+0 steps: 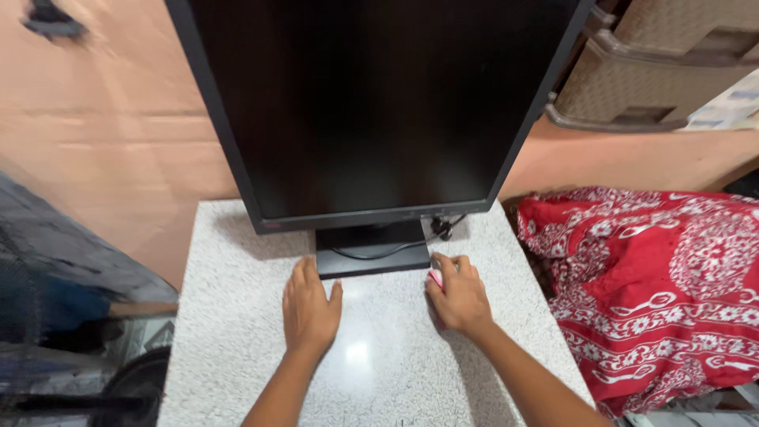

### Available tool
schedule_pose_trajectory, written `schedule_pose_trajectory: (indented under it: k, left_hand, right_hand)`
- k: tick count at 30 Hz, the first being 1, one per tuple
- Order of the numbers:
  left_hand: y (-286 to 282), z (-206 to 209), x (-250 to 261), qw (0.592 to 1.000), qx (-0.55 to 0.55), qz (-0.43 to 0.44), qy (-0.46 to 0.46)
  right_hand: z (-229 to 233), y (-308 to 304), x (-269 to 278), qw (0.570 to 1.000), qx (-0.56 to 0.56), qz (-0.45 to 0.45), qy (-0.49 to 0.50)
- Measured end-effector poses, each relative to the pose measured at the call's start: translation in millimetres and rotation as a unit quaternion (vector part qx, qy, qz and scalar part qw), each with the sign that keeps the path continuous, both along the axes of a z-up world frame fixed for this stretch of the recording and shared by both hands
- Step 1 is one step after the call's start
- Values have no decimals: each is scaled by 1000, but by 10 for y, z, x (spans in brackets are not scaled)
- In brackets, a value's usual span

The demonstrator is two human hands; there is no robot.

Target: The person wipes a speckled desk surface with a white cloth, then cleans the front and sides of a black computer monitor. The keyboard and mouse are moved aside during cleaning and returned to their original positions.

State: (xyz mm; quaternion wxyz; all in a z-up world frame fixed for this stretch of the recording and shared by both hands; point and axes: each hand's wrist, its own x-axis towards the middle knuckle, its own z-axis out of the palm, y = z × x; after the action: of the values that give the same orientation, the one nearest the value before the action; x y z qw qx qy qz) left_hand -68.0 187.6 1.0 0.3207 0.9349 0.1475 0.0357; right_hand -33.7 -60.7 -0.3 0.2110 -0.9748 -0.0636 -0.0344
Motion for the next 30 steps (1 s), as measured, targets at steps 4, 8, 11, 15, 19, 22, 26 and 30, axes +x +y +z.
schedule_pose_trajectory:
  k: [4,8,11,15,19,22,26,30]
  left_hand:
    - [-52,-329,2,993,99,-12,-66]
    - [-43,-516,-26,985,100,11,-141]
    - [-40,-569,-98,982,83,16,-170]
    - [-13,-536,-57,976,124,12,-179]
    - [0,-545,10,981,110,21,-160]
    - [19,-578,-49,983,126,20,-130]
    - [19,-556,-2,985,143,18,-97]
    - [-11,-478,66,977,168,6,-130]
  right_hand:
    - [-185,184,-158,995,-51,-46,-76]
    - [-195,257,-178,986,-69,-76,-131]
    - [-196,235,-232,984,-68,-71,-149]
    - [-184,227,-199,982,-49,-59,-173]
    - [-206,202,-158,982,-39,-56,-177]
    - [-247,195,-216,982,-39,-49,-177]
    - [-250,177,-197,982,-48,-48,-175]
    - [-253,193,-201,983,-54,-44,-167]
